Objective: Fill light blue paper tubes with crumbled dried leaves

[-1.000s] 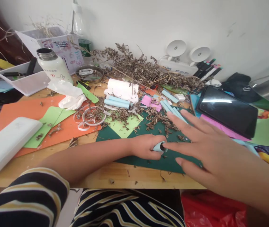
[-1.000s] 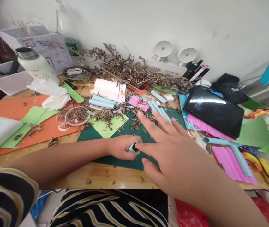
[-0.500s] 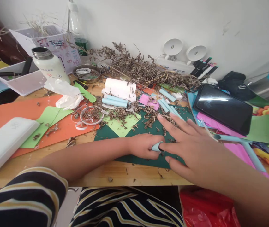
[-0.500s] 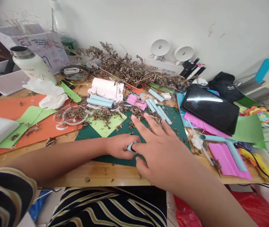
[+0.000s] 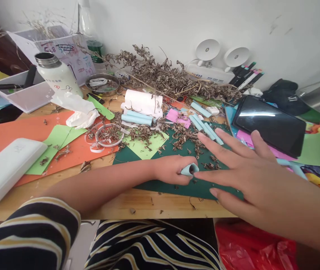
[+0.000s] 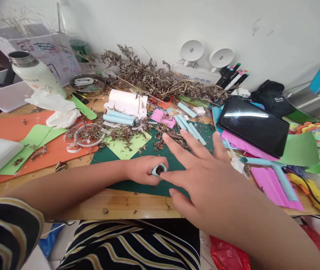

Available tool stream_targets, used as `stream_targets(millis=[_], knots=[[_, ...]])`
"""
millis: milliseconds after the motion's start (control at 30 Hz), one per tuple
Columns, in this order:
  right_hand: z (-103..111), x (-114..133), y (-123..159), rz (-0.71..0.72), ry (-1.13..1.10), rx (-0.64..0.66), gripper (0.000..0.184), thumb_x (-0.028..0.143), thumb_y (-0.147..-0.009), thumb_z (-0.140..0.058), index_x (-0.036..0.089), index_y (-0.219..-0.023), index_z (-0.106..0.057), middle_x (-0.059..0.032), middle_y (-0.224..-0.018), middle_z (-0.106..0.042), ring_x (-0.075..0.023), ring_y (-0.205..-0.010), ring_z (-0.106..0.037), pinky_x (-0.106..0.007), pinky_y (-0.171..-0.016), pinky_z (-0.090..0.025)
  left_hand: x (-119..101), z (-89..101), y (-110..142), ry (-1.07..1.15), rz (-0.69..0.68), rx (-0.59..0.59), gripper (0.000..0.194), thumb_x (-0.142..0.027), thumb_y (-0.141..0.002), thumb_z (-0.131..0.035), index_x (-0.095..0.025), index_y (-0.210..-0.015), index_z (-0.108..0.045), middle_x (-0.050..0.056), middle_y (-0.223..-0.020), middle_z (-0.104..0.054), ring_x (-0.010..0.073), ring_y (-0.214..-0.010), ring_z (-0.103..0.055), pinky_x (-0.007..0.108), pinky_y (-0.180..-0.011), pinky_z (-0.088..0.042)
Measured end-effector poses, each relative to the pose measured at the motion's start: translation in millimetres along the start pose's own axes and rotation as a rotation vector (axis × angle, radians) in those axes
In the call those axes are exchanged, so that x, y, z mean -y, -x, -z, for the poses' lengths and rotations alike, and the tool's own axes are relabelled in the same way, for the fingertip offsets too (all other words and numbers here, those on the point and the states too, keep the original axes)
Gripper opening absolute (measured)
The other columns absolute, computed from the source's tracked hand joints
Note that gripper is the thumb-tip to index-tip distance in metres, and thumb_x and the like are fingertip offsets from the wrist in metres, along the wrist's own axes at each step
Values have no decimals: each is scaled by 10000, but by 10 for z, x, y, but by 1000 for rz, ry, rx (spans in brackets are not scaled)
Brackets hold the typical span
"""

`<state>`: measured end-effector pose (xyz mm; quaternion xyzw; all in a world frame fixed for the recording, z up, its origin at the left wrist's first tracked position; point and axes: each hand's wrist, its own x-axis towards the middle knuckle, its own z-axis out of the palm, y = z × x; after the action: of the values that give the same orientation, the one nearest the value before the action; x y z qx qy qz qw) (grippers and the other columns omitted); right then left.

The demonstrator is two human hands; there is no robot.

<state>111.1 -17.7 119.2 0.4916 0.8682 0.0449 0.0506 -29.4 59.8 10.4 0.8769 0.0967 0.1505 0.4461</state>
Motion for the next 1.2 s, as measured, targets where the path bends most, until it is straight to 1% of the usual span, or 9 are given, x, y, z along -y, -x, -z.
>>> stream_targets(millis=[200,300,367,433,500,633,833,1067,1200], knots=[[5,2,16,1,-21,-1,204,351,-722,-451,319,-807,-634,6,-1330,-331,-373,-1196,-268,-705,-858,-71,11,7,-3,-10,11,31,176,-152,-645,-481,-184,-793,-393,-42,-630,-522,88,-570,-489,171,-520,-358],[-54,-75,141,-122,-124,-231,232,288,-775,-392,275,-826,-618,-47,-1268,-399,-301,-1138,-378,-581,-892,-253,24,19,0,48,24,10,170,-147,-653,-468,-182,-789,-373,-36,-653,-510,83,-579,-478,168,-524,-358],[-238,-103,227,-313,-231,-380,215,281,-782,-403,212,-752,-604,-91,-1031,-544,-215,-934,-525,-406,-776,-420,28,21,2,72,30,5,167,-150,-653,-467,-183,-781,-365,-34,-659,-499,81,-576,-466,168,-522,-355],[-525,-79,276,-409,-254,-185,196,337,-762,-442,207,-733,-586,-48,-762,-591,-184,-729,-556,-342,-638,-442,26,17,3,85,31,0,158,-155,-655,-464,-184,-773,-361,-38,-646,-485,78,-562,-452,167,-516,-348],[-824,-3,286,-473,-262,18,220,363,-766,-432,198,-805,-572,-39,-734,-585,-185,-709,-549,-320,-607,-426,19,9,4,88,26,-24,150,-152,-655,-459,-182,-765,-362,-40,-639,-473,75,-558,-442,166,-516,-342],[-1127,159,251,-569,-271,110,248,364,-799,-374,176,-856,-526,-43,-750,-566,-174,-707,-526,-283,-587,-389,12,-14,9,80,40,-56,136,-152,-654,-446,-179,-761,-366,-35,-653,-473,75,-566,-437,169,-518,-335],[-1080,169,230,-498,-88,90,210,234,-824,-333,173,-729,-510,-51,-734,-564,-185,-692,-481,-287,-571,-312,27,-39,7,77,48,-73,137,-153,-649,-436,-179,-762,-364,-39,-640,-473,72,-543,-422,175,-512,-332],[-1080,423,164,-243,-167,-61,188,224,-815,-380,179,-741,-547,-40,-720,-587,-162,-676,-473,-277,-590,-296,31,-28,-3,95,44,-55,142,-169,-658,-448,-179,-768,-359,-31,-663,-491,77,-573,-445,174,-527,-342],[-1103,517,115,-242,-171,-50,185,182,-809,-385,162,-788,-567,-57,-749,-599,-164,-711,-492,-275,-610,-306,20,-21,-9,74,53,-45,139,-160,-659,-439,-180,-768,-356,-29,-654,-476,79,-561,-435,175,-512,-336]])
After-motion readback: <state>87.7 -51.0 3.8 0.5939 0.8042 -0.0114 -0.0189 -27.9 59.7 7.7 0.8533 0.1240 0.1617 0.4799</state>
